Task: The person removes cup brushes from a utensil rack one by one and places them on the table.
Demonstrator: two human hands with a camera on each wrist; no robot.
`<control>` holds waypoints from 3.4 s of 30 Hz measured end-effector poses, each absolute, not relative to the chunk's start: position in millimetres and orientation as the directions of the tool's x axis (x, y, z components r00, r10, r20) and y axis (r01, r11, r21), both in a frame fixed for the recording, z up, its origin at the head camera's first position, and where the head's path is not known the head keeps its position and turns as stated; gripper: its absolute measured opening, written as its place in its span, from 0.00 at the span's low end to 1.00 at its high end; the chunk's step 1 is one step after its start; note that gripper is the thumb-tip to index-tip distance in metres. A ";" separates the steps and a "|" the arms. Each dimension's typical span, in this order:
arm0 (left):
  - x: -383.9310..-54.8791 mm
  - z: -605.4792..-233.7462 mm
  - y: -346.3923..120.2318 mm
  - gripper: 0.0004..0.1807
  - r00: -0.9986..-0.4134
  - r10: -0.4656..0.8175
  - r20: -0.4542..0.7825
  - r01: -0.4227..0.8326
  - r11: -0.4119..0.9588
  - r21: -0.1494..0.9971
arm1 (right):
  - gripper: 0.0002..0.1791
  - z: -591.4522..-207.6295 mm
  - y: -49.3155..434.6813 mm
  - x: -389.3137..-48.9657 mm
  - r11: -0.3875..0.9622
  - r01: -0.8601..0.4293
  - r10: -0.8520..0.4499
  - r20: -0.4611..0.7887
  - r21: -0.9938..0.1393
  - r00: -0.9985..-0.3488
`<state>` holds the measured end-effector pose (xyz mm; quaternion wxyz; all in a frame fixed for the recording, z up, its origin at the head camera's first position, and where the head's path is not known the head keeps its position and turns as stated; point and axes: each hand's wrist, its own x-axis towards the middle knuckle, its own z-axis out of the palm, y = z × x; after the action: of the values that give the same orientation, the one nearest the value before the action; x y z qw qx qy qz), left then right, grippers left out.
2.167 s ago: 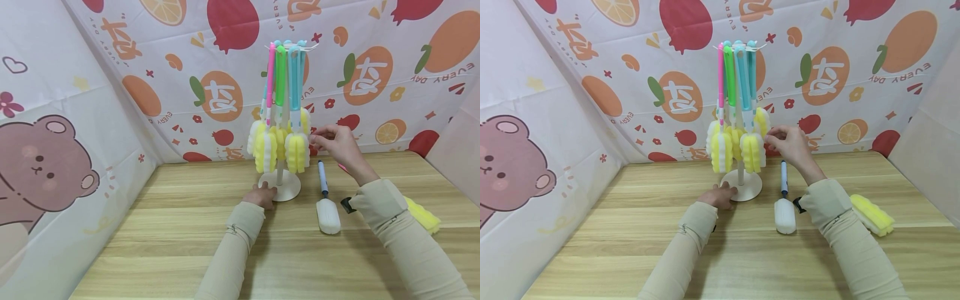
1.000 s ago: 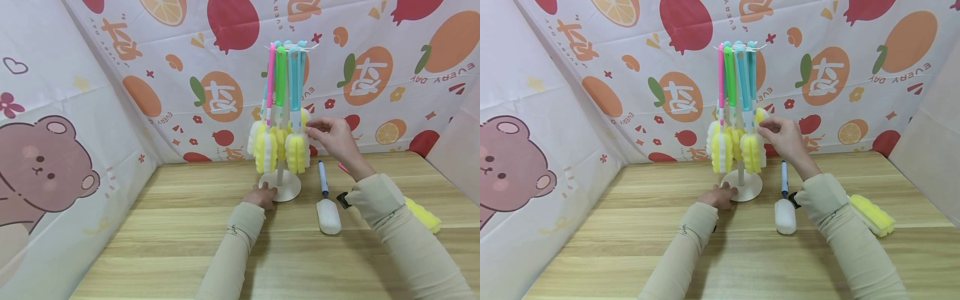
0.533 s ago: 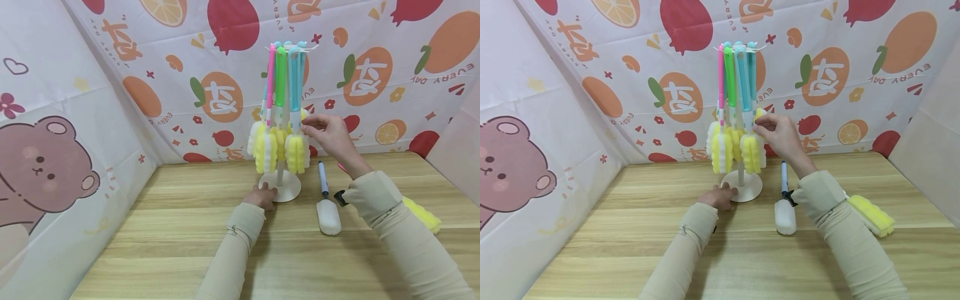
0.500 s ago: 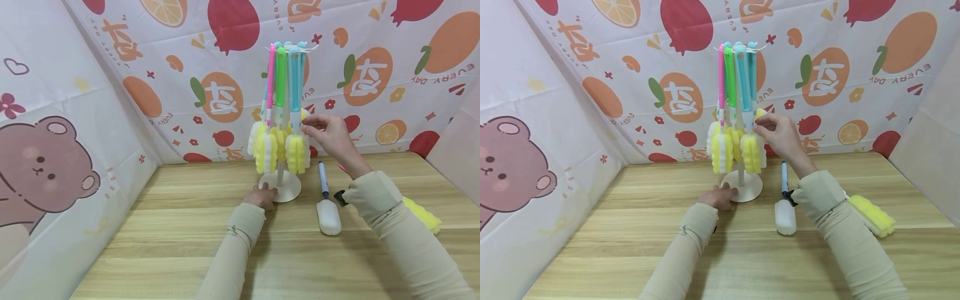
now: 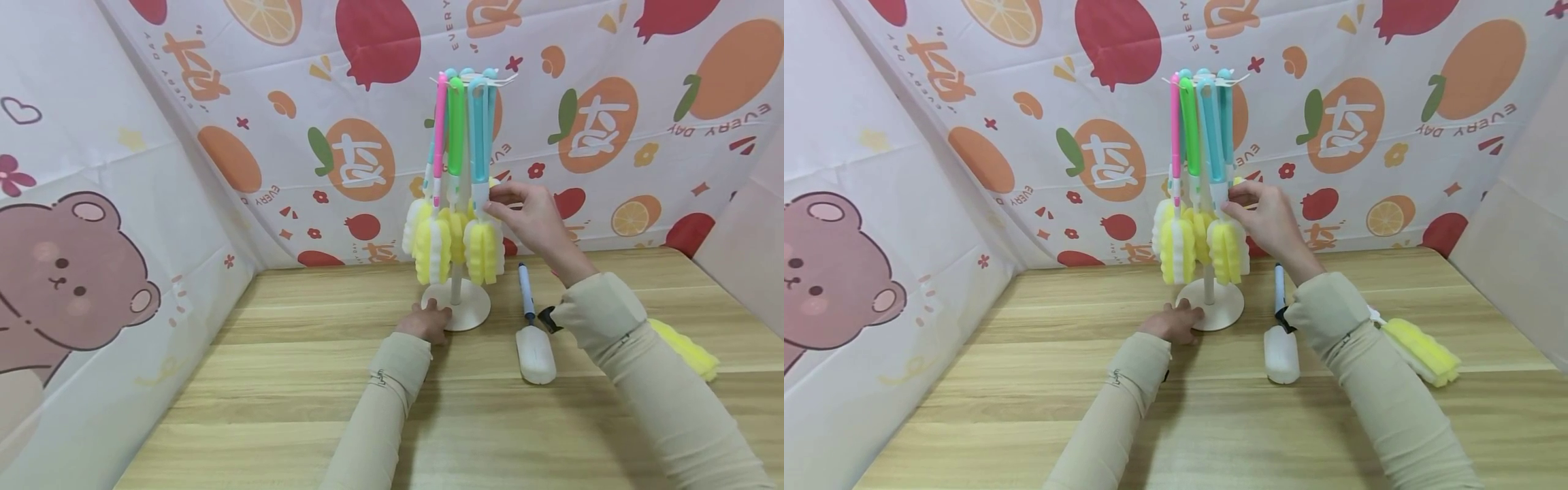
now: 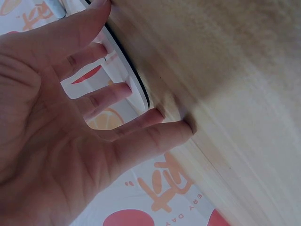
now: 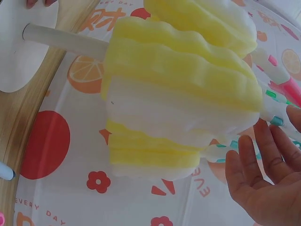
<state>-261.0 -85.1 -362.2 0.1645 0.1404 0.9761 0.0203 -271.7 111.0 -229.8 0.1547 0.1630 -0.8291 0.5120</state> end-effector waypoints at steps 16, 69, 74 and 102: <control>-260.9 -363.3 -85.7 0.25 -0.911 0.279 -0.304 0.266 0.960 0.085 | 0.18 -230.8 103.5 -274.6 0.399 -0.435 -0.156 0.407 -0.807 -0.900; -258.6 -361.3 -86.3 0.25 -0.910 0.289 -0.298 0.273 0.957 0.095 | 0.12 -235.2 107.6 -261.4 0.280 -0.540 -0.190 0.506 -0.793 -0.841; -258.7 -361.0 -86.9 0.24 -0.909 0.294 -0.295 0.278 0.956 0.095 | 0.10 -235.3 108.0 -260.1 0.275 -0.556 -0.182 0.525 -0.784 -0.831; -260.1 -359.7 -86.9 0.26 -0.909 0.286 -0.303 0.266 0.958 0.104 | 0.15 -247.5 139.7 -252.8 0.373 -0.504 -0.134 0.493 -0.779 -0.860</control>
<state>-260.1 -86.9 -359.7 0.1597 0.1414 0.9765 0.0304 -252.8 139.7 -247.5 0.1767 0.1970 -0.8096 0.5240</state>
